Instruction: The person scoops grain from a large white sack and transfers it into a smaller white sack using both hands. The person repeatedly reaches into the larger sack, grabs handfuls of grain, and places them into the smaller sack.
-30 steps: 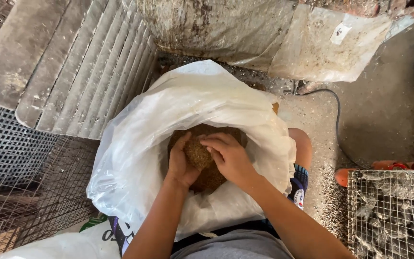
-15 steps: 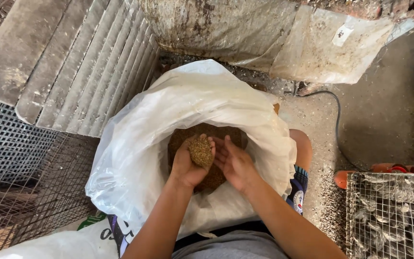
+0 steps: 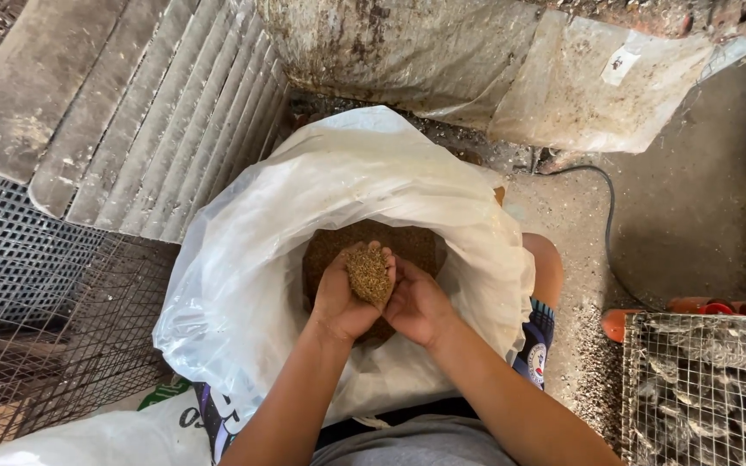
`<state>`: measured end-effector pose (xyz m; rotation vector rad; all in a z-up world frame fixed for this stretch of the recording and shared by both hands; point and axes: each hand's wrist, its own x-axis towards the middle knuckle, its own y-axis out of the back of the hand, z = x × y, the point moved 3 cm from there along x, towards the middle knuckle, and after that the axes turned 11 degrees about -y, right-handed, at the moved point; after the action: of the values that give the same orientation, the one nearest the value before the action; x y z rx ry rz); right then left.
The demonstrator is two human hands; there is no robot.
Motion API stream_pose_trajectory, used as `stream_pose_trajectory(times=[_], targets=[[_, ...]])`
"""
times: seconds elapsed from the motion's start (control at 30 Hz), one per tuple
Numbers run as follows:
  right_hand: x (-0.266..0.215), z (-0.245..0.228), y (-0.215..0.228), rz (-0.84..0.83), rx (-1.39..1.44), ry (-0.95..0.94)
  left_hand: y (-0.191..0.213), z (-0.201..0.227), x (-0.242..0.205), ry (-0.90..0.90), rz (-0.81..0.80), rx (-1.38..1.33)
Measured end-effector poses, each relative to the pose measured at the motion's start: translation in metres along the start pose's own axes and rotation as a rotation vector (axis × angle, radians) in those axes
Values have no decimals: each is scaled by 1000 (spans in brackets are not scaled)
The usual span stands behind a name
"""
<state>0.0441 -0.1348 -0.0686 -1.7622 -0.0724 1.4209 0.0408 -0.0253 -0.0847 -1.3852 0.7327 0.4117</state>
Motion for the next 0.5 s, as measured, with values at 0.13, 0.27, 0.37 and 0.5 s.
stream_pose_trajectory(times=[0.13,0.27,0.37,0.5], targets=[[6,1,8,57,40,7,-3,-6,-7,6,-1,19],[7,-3,1,83,33,-1,-7,-15,-7,46,2,28],[7,0,1,62,19,-16,-8,-17,-7,50,-13,11],[5,-2,-3,32,-16,-36,-4,-20,-6,29,-40,9]])
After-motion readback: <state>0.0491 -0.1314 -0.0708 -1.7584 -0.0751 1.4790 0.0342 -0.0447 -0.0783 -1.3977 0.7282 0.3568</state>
